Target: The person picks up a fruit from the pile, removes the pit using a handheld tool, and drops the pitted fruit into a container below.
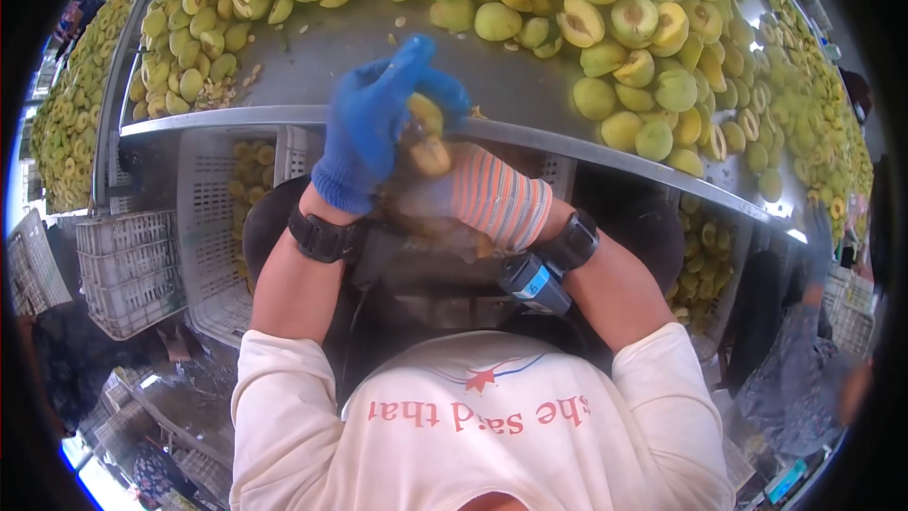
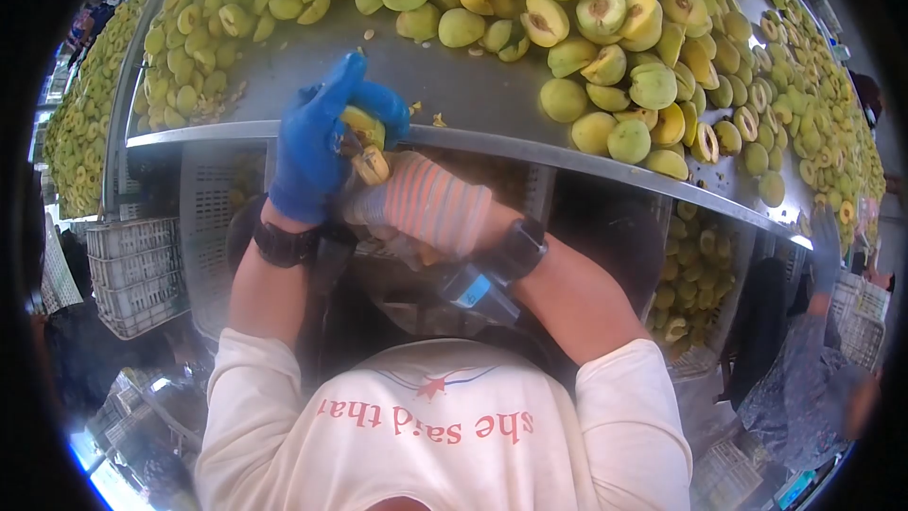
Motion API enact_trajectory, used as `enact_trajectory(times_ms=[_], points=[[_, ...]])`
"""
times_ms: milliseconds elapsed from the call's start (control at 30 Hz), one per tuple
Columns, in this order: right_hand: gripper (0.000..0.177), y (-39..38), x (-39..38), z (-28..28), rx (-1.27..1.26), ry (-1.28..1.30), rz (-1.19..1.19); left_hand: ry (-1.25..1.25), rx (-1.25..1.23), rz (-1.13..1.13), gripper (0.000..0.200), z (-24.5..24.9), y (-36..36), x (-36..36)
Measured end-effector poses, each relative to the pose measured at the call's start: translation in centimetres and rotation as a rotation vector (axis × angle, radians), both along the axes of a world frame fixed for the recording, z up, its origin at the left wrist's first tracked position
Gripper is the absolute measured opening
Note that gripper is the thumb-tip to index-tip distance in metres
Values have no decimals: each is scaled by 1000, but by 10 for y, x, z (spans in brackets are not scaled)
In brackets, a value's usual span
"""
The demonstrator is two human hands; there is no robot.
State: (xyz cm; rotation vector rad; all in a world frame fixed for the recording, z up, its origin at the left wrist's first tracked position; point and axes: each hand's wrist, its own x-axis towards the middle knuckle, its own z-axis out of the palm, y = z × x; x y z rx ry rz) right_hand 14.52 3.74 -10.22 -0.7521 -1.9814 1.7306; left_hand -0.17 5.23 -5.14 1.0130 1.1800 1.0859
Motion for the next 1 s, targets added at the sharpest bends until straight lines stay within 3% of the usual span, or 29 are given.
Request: enact_trajectory(times_ms=[100,167,233,333,433,500,600,633,700,767,800,867,967,1000], points=[[11,-4,-6,-14,36,-11,-27,90,-75,-49,48,6,3,3],[11,-7,-4,-16,-159,-19,-37,127,-81,-55,46,7,3,2],[13,-4,4,13,-379,-6,-6,69,337,6,39,-17,-5,7],[14,1,14,49,-842,-68,15,214,768,-11,31,-30,-5,4],[15,-2,14,40,-873,-35,58,86,659,-230,30,-39,0,-13],[14,-3,15,30,-847,-17,70,99,646,-279,33,-42,0,-17],[15,0,31,50,-716,-64,177,283,743,-106,42,-30,-4,-20],[17,-1,38,59,-661,-93,225,207,631,-37,44,-23,-12,-16],[20,-10,45,48,-205,-336,159,-64,377,61,46,-15,-24,-20],[25,-19,47,23,170,-738,163,-434,119,134,47,-9,-34,-47],[28,-23,46,10,325,-1022,189,-342,154,196,45,-2,-45,-66],[32,-23,53,0,431,-1081,229,-164,217,335,41,15,-77,-105],[32,-20,47,14,446,-1074,216,882,-96,555,37,48,-105,-168],[32,-20,45,9,458,-1098,275,933,-36,608,39,44,-109,-191]])
